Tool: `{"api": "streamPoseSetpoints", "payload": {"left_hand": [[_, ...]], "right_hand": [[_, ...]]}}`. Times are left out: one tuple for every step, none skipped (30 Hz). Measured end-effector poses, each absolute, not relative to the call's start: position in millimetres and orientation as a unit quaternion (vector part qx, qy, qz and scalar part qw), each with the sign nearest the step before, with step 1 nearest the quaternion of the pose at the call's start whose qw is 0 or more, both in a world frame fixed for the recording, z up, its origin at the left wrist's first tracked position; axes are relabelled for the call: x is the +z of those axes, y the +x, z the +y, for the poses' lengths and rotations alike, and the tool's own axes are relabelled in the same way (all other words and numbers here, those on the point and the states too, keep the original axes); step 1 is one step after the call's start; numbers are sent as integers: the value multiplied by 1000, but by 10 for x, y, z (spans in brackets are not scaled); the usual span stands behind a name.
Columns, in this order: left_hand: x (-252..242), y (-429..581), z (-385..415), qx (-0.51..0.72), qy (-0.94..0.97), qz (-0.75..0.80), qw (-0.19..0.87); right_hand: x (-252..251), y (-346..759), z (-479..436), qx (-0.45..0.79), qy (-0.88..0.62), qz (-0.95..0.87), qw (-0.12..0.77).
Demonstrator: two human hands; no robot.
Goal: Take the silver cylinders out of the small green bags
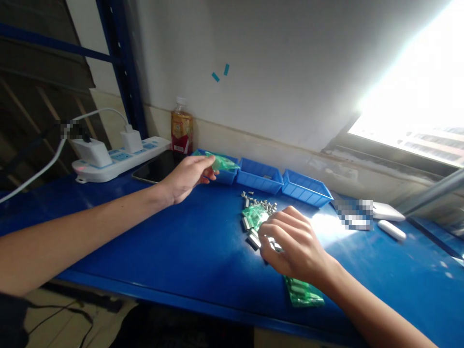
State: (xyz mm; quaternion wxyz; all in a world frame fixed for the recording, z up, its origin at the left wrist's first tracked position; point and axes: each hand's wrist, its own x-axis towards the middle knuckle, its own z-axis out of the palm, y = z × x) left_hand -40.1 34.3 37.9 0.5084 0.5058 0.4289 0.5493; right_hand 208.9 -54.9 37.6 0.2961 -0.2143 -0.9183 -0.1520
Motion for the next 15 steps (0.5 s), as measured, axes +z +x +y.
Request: {"api": "streamPoseSetpoints", "payload": {"left_hand": [[400,-436,381,564,494,436,497],[412,-464,415,572,489,439,491],[415,-488,445,576,487,441,486],[410,-506,470,580,489,445,475],[400,-519,492,580,495,449,465],[389,-531,509,578,503,456,453],[379,-540,523,574,511,465,440],[373,-548,532,568,520,472,429],[370,-556,537,554,530,480,426],[371,-561,537,530,542,487,433],[372,-564,531,495,556,491,452],[371,-561,518,452,572,491,476],[365,-551,499,405,590,488,500],[351,-534,473,366,610,480,513],[329,-508,440,344,635,471,506]], "right_hand": [[366,2076,-554,-155,-214,-916,301],[357,2066,-558,-158,-216,-913,307],[348,2059,-561,-159,-219,-910,315],[341,2054,-563,-161,-223,-907,320],[335,2052,-565,-161,-225,-905,324],[331,2051,-566,-162,-227,-903,326],[329,2051,-566,-163,-228,-902,328],[329,2051,-566,-163,-230,-902,328],[329,2051,-565,-163,-230,-902,327],[329,2050,-563,-162,-232,-903,323],[327,2049,-559,-160,-235,-904,318],[325,2048,-552,-159,-241,-906,311],[320,2049,-540,-157,-250,-907,300],[313,2052,-525,-154,-260,-909,288],[305,2059,-506,-150,-270,-911,275]]}}
